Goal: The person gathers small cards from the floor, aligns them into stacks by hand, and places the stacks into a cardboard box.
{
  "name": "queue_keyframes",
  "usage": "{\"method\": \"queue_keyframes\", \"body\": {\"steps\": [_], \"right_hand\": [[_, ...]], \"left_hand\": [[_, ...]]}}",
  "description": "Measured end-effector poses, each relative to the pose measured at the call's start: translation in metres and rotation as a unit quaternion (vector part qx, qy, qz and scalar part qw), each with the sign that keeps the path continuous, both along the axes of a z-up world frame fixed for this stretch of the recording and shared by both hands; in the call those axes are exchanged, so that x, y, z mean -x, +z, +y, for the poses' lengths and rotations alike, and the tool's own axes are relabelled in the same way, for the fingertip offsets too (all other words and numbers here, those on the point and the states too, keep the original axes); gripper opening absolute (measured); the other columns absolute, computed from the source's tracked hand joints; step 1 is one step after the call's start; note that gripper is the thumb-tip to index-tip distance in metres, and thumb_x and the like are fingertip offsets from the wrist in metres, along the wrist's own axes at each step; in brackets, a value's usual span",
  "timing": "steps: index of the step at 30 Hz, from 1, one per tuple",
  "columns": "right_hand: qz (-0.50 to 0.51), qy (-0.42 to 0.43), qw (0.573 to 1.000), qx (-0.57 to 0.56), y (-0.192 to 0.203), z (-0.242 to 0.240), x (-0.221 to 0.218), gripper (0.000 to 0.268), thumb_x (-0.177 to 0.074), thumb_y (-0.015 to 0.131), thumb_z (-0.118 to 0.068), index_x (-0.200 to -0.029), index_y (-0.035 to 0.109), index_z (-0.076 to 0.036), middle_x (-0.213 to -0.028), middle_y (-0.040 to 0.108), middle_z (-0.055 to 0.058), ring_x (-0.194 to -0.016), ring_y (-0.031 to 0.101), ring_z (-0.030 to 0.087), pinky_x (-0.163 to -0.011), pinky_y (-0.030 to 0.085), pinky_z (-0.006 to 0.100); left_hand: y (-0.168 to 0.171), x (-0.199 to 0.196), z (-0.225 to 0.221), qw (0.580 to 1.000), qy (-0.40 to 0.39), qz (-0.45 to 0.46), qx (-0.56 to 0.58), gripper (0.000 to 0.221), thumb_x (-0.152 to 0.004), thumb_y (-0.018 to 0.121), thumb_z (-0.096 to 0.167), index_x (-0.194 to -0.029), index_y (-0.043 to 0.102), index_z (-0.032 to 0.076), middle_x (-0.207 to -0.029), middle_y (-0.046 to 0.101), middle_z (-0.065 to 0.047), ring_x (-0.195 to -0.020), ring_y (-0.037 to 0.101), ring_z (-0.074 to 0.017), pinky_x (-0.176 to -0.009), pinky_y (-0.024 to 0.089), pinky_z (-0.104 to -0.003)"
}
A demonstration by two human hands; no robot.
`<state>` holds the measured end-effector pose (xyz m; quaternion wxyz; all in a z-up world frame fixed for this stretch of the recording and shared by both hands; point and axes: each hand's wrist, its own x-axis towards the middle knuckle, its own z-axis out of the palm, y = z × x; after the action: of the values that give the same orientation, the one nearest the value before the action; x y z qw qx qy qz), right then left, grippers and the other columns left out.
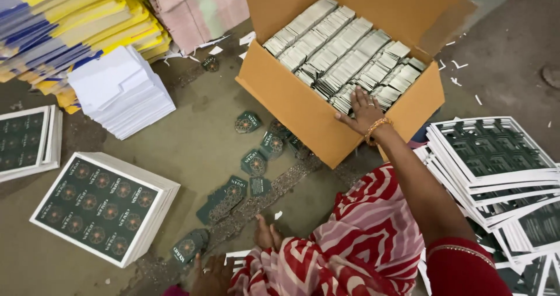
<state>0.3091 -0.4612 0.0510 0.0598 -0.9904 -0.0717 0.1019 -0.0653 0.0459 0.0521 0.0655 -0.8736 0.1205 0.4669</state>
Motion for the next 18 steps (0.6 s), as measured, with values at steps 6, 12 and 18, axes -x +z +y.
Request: {"method": "queue_keyframes", "body": {"steps": [6,12,18], "right_hand": [[0.068,-0.005,0.998,-0.019,0.010,0.008,0.002,0.117,-0.080,0.038,-0.088,-0.162,0.011,-0.007,-0.171,-0.001,0.015,-0.157,0.002,0.033,-0.123,0.004,0.050],[-0.200,0.043,0.973,-0.107,0.045,0.117,0.057,0.086,-0.096,0.065,-0.057,-0.158,0.044,-0.002,-0.163,0.031,0.026,-0.149,0.029,0.043,-0.123,0.022,0.057],[-0.077,0.204,0.963,-0.160,-0.023,0.231,0.089,0.060,-0.093,0.071,-0.044,-0.141,0.061,-0.008,-0.147,0.052,0.020,-0.132,0.051,0.043,-0.112,0.042,0.051]], "left_hand": [[0.072,0.000,-0.030,1.000,0.016,-0.002,-0.025,0.081,-0.098,0.057,0.049,-0.160,0.023,0.012,-0.167,0.021,-0.013,-0.157,0.016,-0.0327,-0.123,-0.003,-0.066],[0.081,-0.009,-0.019,0.997,0.004,-0.075,-0.024,0.081,-0.098,0.056,0.052,-0.158,0.026,0.007,-0.160,0.033,-0.017,-0.149,0.032,-0.0328,-0.123,0.004,-0.063],[0.047,-0.075,0.003,0.991,0.057,-0.112,-0.046,0.077,-0.095,0.059,0.054,-0.154,0.034,0.010,-0.154,0.043,-0.014,-0.145,0.039,-0.0343,-0.120,0.015,-0.062]]}}
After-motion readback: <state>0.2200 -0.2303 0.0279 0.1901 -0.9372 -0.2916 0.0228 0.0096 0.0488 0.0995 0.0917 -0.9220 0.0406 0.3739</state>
